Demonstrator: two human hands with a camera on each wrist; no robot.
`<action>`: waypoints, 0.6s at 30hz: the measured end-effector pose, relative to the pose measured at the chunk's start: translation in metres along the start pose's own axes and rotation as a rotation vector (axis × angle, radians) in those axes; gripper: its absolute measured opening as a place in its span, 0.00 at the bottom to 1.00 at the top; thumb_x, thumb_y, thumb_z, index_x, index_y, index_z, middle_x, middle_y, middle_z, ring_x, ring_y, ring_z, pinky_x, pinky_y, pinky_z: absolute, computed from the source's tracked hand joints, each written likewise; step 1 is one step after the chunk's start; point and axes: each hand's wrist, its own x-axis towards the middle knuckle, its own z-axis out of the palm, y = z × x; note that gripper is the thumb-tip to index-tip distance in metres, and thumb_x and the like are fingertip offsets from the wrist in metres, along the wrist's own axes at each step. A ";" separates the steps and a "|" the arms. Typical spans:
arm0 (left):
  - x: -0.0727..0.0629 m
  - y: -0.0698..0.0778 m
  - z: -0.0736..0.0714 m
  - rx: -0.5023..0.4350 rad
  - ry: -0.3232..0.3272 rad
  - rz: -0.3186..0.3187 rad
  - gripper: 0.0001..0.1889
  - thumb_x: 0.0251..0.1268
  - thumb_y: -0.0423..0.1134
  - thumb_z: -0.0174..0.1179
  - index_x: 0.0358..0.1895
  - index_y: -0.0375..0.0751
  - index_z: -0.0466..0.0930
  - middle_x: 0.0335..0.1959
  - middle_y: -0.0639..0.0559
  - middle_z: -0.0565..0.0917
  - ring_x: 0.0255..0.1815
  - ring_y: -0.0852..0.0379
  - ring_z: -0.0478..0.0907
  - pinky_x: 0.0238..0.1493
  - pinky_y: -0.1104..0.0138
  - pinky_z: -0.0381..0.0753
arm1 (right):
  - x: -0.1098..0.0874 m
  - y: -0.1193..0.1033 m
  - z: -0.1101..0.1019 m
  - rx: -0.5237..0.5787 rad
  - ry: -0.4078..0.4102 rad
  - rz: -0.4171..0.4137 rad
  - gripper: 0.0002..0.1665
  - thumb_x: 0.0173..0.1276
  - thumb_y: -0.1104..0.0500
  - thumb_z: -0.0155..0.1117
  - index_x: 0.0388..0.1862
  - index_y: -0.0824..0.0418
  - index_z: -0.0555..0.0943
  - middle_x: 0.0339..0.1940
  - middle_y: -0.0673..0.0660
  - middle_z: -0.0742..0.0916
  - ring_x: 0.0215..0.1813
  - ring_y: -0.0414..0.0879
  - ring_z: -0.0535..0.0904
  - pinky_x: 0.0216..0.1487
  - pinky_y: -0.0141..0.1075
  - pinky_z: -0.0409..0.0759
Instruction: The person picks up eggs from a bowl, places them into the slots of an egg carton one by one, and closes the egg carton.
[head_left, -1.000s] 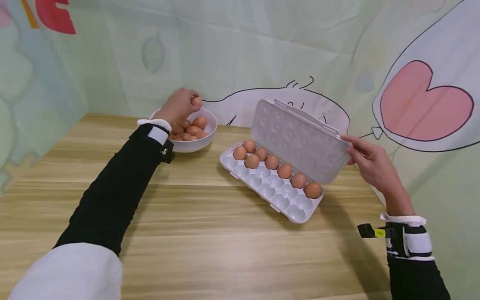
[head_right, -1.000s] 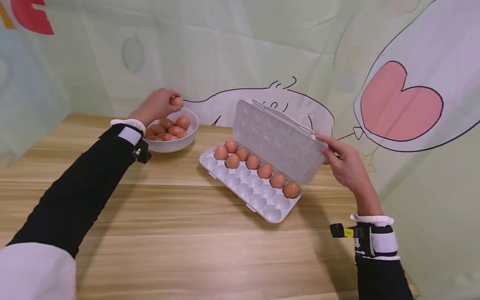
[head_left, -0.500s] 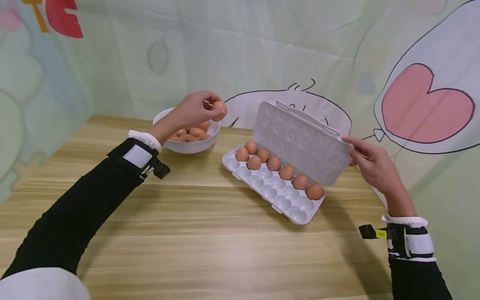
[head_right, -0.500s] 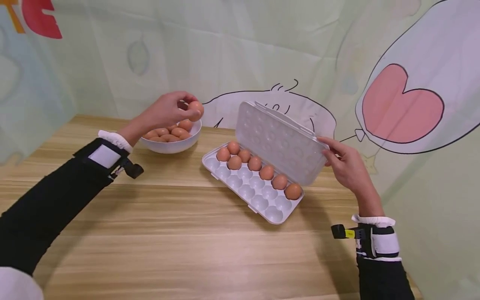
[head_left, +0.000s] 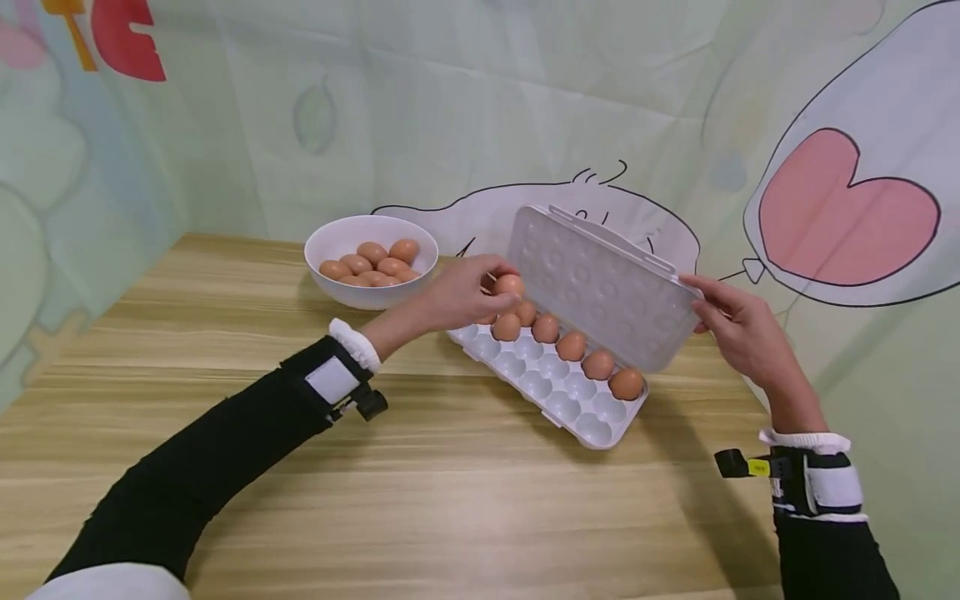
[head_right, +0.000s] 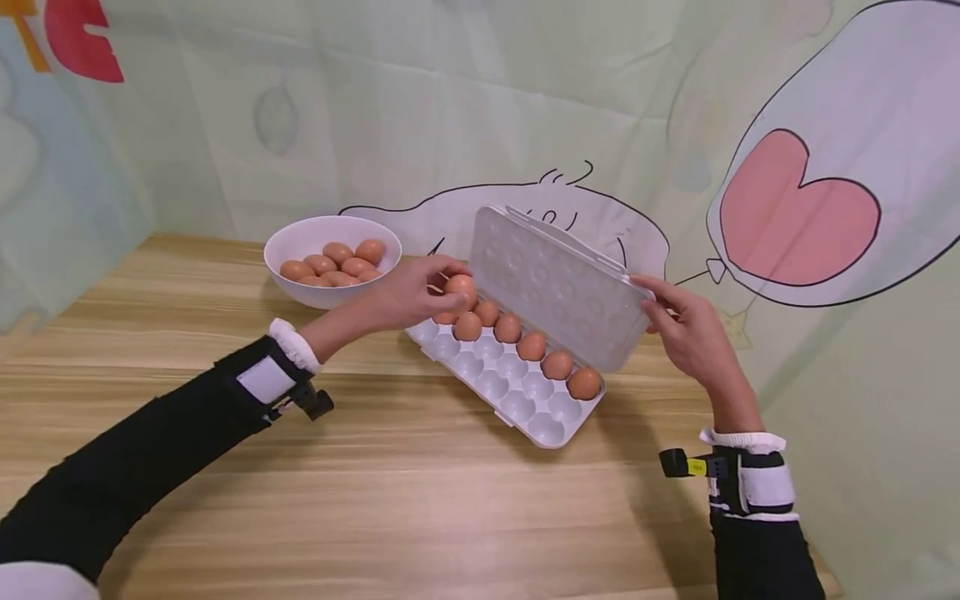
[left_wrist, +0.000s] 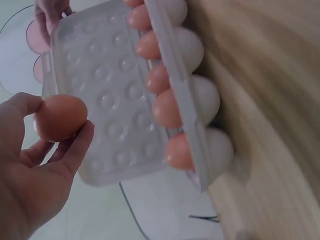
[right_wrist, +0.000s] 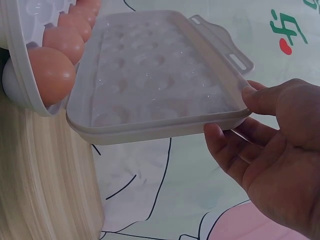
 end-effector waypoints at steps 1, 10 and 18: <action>0.001 -0.001 0.006 -0.012 -0.011 0.006 0.17 0.66 0.41 0.64 0.55 0.39 0.83 0.45 0.50 0.83 0.47 0.53 0.81 0.49 0.62 0.79 | 0.000 0.000 0.000 0.001 0.000 0.001 0.23 0.81 0.68 0.53 0.72 0.65 0.75 0.57 0.69 0.84 0.40 0.39 0.80 0.40 0.20 0.76; 0.017 -0.015 0.044 0.019 -0.053 -0.001 0.09 0.61 0.37 0.66 0.42 0.40 0.81 0.37 0.52 0.81 0.37 0.57 0.78 0.40 0.68 0.77 | 0.002 -0.002 0.001 0.004 0.001 -0.001 0.23 0.81 0.67 0.53 0.72 0.65 0.75 0.58 0.69 0.84 0.41 0.40 0.80 0.40 0.20 0.77; 0.019 -0.018 0.063 0.233 -0.035 0.042 0.06 0.60 0.43 0.68 0.30 0.49 0.80 0.27 0.59 0.77 0.35 0.59 0.73 0.36 0.67 0.69 | 0.000 -0.002 0.000 0.003 0.001 0.017 0.23 0.81 0.67 0.53 0.72 0.65 0.75 0.58 0.70 0.84 0.41 0.41 0.80 0.40 0.20 0.77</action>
